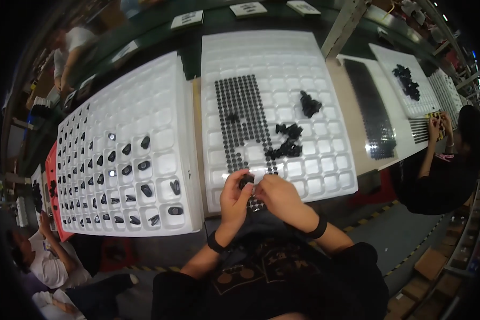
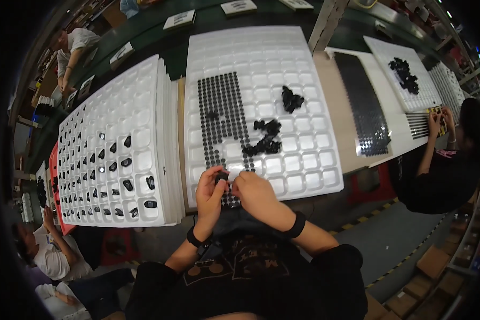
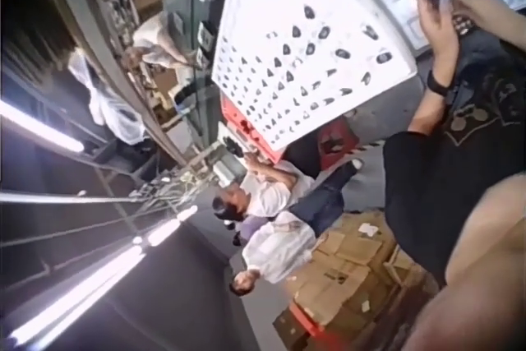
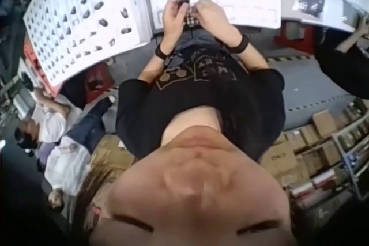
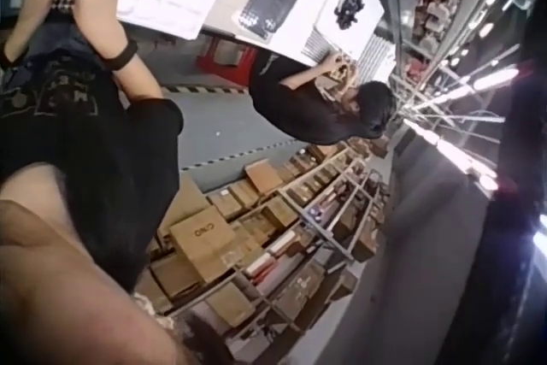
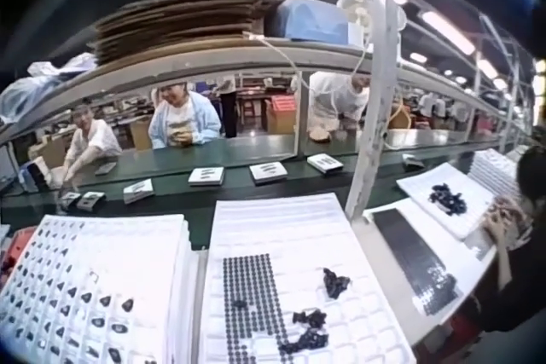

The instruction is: Assembling small electronic components and placing them into white trays on an assembly line.

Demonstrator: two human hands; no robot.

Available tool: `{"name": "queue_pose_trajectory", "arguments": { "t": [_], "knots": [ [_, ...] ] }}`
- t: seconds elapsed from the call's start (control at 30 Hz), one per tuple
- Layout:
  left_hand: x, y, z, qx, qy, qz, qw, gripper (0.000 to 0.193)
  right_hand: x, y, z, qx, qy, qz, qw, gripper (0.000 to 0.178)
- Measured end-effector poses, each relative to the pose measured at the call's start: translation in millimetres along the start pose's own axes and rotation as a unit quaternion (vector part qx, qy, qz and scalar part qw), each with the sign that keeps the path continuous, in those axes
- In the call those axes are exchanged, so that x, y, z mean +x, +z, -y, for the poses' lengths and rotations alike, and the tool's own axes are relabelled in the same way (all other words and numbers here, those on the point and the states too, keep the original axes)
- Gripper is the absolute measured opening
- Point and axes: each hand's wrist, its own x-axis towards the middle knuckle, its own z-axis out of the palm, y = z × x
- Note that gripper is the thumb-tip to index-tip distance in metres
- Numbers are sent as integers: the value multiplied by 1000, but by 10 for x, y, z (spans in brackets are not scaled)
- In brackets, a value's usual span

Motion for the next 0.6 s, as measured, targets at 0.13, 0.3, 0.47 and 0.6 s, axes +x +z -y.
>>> {"name": "queue_pose_trajectory", "arguments": {
  "t": [0.13, 0.3, 0.47, 0.6],
  "knots": [
    [56, -242, 299, 16, -22, 8, 1000, 23, 0, 260, -231, 39, 21, 22, 999, 11],
    [141, -610, 703, -234, -21, 61, 970, 26, -25, 616, -396, 156, 136, 16, 978, 8],
    [165, -912, 1016, -267, -60, 104, 956, 30, -41, 930, -545, 249, 123, -99, 956, 6],
    [127, -1044, 1161, -272, -61, 122, 953, 32, -31, 1127, -542, 243, 73, -153, 955, 5]
  ]
}}
